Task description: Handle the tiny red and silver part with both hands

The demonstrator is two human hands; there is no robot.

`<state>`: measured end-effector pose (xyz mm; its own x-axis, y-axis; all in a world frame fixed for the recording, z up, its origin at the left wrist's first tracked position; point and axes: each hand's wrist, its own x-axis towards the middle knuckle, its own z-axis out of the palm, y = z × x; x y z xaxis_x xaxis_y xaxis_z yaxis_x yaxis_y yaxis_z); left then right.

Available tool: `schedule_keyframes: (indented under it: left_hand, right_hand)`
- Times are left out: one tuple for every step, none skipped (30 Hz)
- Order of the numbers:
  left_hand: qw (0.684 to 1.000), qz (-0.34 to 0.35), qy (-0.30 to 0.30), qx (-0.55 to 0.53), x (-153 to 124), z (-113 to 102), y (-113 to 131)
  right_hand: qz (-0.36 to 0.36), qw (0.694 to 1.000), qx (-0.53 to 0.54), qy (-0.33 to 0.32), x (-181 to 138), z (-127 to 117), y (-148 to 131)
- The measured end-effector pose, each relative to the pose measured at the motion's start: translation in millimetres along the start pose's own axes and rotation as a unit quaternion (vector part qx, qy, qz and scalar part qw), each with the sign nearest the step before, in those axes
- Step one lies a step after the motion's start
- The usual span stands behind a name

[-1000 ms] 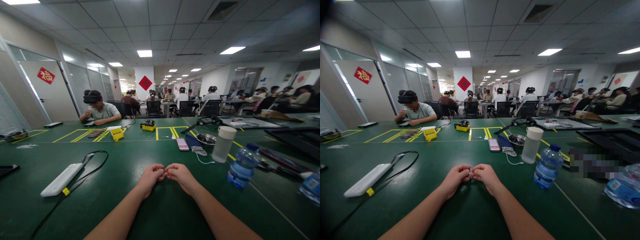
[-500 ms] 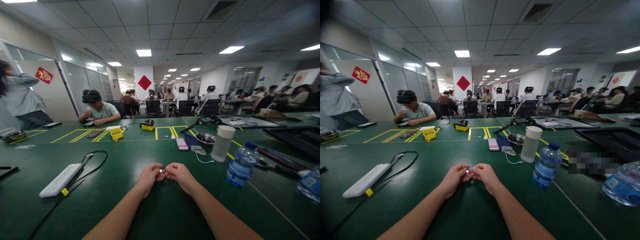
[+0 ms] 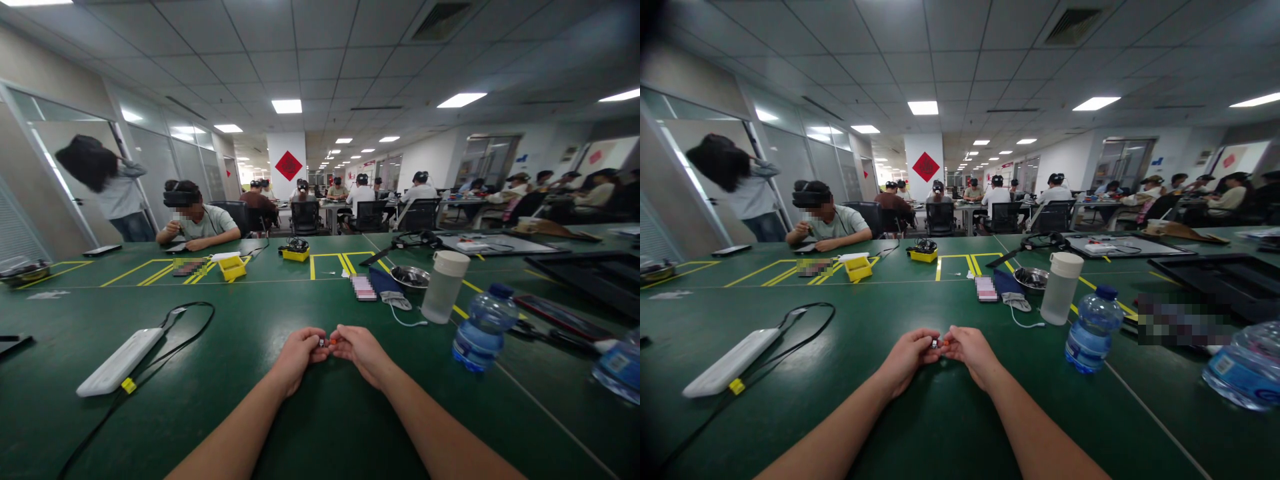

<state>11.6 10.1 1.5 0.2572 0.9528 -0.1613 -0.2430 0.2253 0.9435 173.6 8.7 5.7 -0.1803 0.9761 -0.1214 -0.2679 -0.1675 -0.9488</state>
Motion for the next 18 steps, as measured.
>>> schedule_keyframes:
  left_hand:
    - [1.0, -0.001, 0.001, 0.001, -0.4, 0.5, 0.6]
    - [1.0, -0.002, 0.003, 0.003, -0.8, 1.2, 1.2]
    - [1.0, -0.003, 0.004, 0.006, -1.2, 1.9, 1.6]
    - [1.0, -0.002, 0.005, 0.011, -1.5, 2.7, 1.9]
    - [1.0, 0.0, 0.007, 0.016, -1.6, 3.3, 2.0]
    - [1.0, 0.003, 0.009, 0.023, -1.6, 3.9, 1.8]
    - [0.999, 0.007, 0.012, 0.03, -1.4, 4.2, 1.4]
    - [0.999, 0.011, 0.015, 0.037, -1.1, 4.4, 0.8]
    - [0.999, 0.013, 0.017, 0.042, -0.6, 4.3, 0.0]
    - [0.999, 0.016, 0.018, 0.047, 0.0, 4.0, -0.8]
    - [0.998, 0.018, 0.019, 0.051, 0.6, 3.6, -1.7]
    - [0.998, 0.019, 0.02, 0.053, 1.2, 3.1, -2.6]
    - [0.998, 0.02, 0.019, 0.055, 1.7, 2.6, -3.3]
    - [0.998, 0.021, 0.018, 0.055, 2.1, 2.1, -4.0]
    - [0.998, 0.022, 0.017, 0.054, 2.5, 1.6, -4.5]
    - [0.998, 0.023, 0.015, 0.053, 2.7, 1.3, -4.8]
    - [0.998, 0.024, 0.014, 0.052, 2.9, 1.0, -4.9]
    - [0.998, 0.024, 0.014, 0.049, 3.0, 0.7, -4.8]
  right_hand:
    - [-0.001, 1.0, -0.008, 0.001, 0.5, -0.2, 0.7]
    - [-0.004, 1.0, -0.02, 0.005, 0.8, -0.1, 1.4]
    - [-0.006, 0.999, -0.034, 0.01, 0.9, 0.2, 1.8]
    - [-0.01, 0.999, -0.048, 0.015, 0.8, 0.8, 2.0]
    - [-0.013, 0.998, -0.061, 0.021, 0.4, 1.5, 1.8]
    - [-0.015, 0.997, -0.071, 0.025, -0.2, 2.5, 1.4]
    - [-0.018, 0.996, -0.077, 0.028, -0.8, 3.4, 0.8]
    - [-0.019, 0.996, -0.082, 0.03, -1.4, 4.2, 0.1]
    - [-0.02, 0.996, -0.086, 0.03, -1.9, 4.8, -0.6]
    - [-0.02, 0.995, -0.09, 0.03, -2.3, 5.1, -1.0]
    - [-0.021, 0.995, -0.093, 0.029, -2.5, 5.2, -1.2]
    - [-0.021, 0.995, -0.095, 0.028, -2.6, 5.0, -1.1]
    - [-0.022, 0.995, -0.096, 0.026, -2.7, 4.7, -0.7]
    - [-0.024, 0.995, -0.096, 0.024, -2.7, 4.3, -0.2]
    - [-0.025, 0.995, -0.096, 0.022, -2.7, 3.8, 0.5]
    - [-0.028, 0.995, -0.096, 0.02, -2.7, 3.5, 1.1]
    - [-0.031, 0.995, -0.097, 0.02, -2.7, 3.2, 1.6]
    - [-0.033, 0.994, -0.099, 0.021, -2.6, 3.2, 1.9]
